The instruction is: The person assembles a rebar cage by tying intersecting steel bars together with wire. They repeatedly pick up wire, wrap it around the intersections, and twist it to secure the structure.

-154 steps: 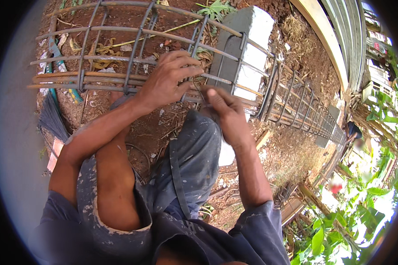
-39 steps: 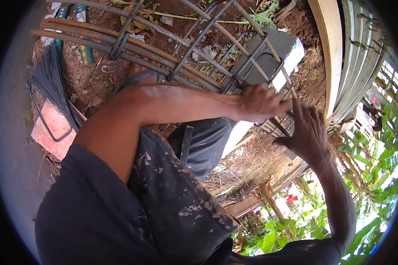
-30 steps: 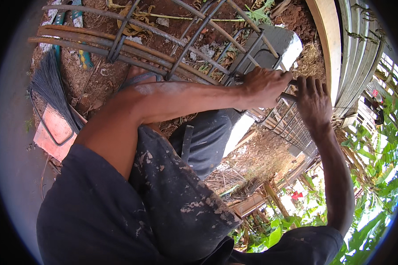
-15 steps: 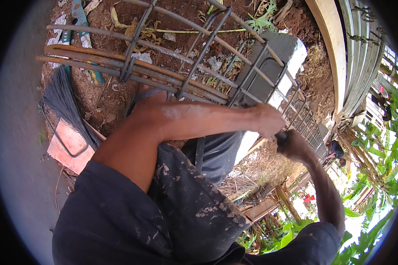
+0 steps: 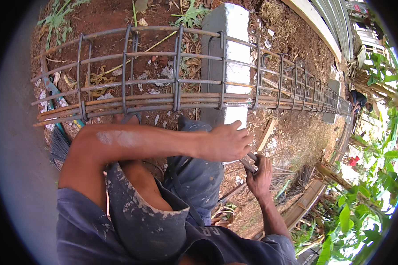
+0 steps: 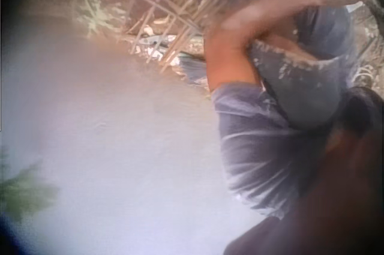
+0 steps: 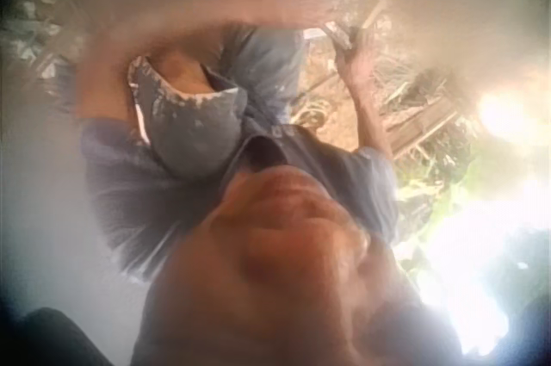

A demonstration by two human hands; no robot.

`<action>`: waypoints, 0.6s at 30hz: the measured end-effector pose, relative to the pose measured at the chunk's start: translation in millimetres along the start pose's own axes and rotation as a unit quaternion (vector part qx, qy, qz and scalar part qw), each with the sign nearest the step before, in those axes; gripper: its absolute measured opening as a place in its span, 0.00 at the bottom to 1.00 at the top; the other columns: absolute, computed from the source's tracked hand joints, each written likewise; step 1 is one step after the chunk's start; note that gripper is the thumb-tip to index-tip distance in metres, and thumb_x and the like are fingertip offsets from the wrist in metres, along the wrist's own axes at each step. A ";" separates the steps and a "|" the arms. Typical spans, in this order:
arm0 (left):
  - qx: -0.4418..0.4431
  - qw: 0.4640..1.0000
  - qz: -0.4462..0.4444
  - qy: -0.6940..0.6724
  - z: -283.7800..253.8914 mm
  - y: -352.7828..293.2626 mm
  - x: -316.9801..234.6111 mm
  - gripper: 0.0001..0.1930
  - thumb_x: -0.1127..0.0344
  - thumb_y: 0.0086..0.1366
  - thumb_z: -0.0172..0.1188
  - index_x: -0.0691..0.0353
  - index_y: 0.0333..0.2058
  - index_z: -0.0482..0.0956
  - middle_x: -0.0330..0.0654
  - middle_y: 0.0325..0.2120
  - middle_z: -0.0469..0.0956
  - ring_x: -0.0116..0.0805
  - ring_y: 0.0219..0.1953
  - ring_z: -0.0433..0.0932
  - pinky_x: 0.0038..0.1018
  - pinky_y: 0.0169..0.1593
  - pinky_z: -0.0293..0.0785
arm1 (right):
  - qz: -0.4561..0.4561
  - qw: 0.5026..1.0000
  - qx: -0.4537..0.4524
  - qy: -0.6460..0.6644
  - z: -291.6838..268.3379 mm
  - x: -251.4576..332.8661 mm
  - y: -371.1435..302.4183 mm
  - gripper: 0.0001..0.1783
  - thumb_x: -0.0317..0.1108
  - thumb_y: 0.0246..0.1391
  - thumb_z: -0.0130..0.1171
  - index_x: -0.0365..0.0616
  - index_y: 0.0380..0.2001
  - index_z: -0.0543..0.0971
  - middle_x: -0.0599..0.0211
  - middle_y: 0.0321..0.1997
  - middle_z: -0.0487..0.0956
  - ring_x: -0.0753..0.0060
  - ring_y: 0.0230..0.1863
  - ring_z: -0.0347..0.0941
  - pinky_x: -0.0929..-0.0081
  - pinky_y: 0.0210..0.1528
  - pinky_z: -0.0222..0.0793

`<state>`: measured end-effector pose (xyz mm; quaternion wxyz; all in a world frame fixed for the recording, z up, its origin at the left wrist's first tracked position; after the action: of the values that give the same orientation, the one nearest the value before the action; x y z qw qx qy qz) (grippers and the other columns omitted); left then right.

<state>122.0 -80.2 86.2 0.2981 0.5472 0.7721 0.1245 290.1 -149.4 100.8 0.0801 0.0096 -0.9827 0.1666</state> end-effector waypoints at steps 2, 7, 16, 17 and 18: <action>0.044 0.996 0.068 0.041 10.8 21.3 -12.3 0.06 0.63 0.57 0.55 0.58 0.26 0.76 0.35 0.25 0.72 0.30 0.30 0.74 0.29 0.35 0.65 | 0.021 0.998 -0.054 0.033 14.8 -17.2 -13.1 0.24 0.28 0.44 0.66 0.37 0.46 0.72 0.56 0.38 0.73 0.50 0.42 0.66 0.54 0.46 0.59; 0.225 0.949 0.158 0.157 43.4 56.6 -19.1 0.09 0.60 0.59 0.55 0.60 0.29 0.77 0.39 0.28 0.78 0.31 0.34 0.77 0.27 0.34 0.63 | 0.050 0.980 -0.160 0.110 50.3 -32.4 -12.4 0.30 0.31 0.45 0.69 0.36 0.51 0.69 0.51 0.44 0.72 0.47 0.46 0.65 0.51 0.50 0.58; 0.297 0.947 0.051 0.111 45.8 40.3 -8.3 0.07 0.63 0.57 0.56 0.60 0.31 0.76 0.39 0.20 0.78 0.35 0.30 0.79 0.27 0.35 0.66 | -0.023 0.982 -0.076 0.169 85.6 -1.9 -0.4 0.29 0.39 0.56 0.60 0.36 0.58 0.70 0.36 0.65 0.59 0.33 0.66 0.52 0.43 0.66 0.49; 0.298 0.950 0.029 0.093 42.2 39.9 -8.1 0.07 0.64 0.58 0.56 0.60 0.31 0.76 0.39 0.20 0.78 0.37 0.30 0.79 0.29 0.35 0.67 | -0.021 0.979 -0.090 0.182 80.1 -1.3 1.1 0.27 0.39 0.57 0.59 0.36 0.56 0.72 0.38 0.65 0.59 0.33 0.66 0.51 0.43 0.66 0.50; 0.299 0.951 0.008 0.076 38.5 39.4 -8.1 0.07 0.64 0.58 0.56 0.60 0.31 0.76 0.39 0.20 0.77 0.38 0.31 0.80 0.32 0.35 0.68 | -0.060 0.966 -0.142 0.207 63.8 2.2 1.8 0.22 0.35 0.57 0.60 0.36 0.52 0.75 0.45 0.56 0.71 0.45 0.58 0.66 0.53 0.56 0.64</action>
<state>177.1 -78.2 78.8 0.0605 0.6061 0.7901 -0.0687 278.0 -168.7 41.2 0.2920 0.0223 -0.9560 0.0181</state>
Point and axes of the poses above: each hand's wrist, its own y-axis towards the middle knuckle, its own z-axis out of the palm, x = y × z, the point moved 6 cm from there along y, towards the middle knuckle
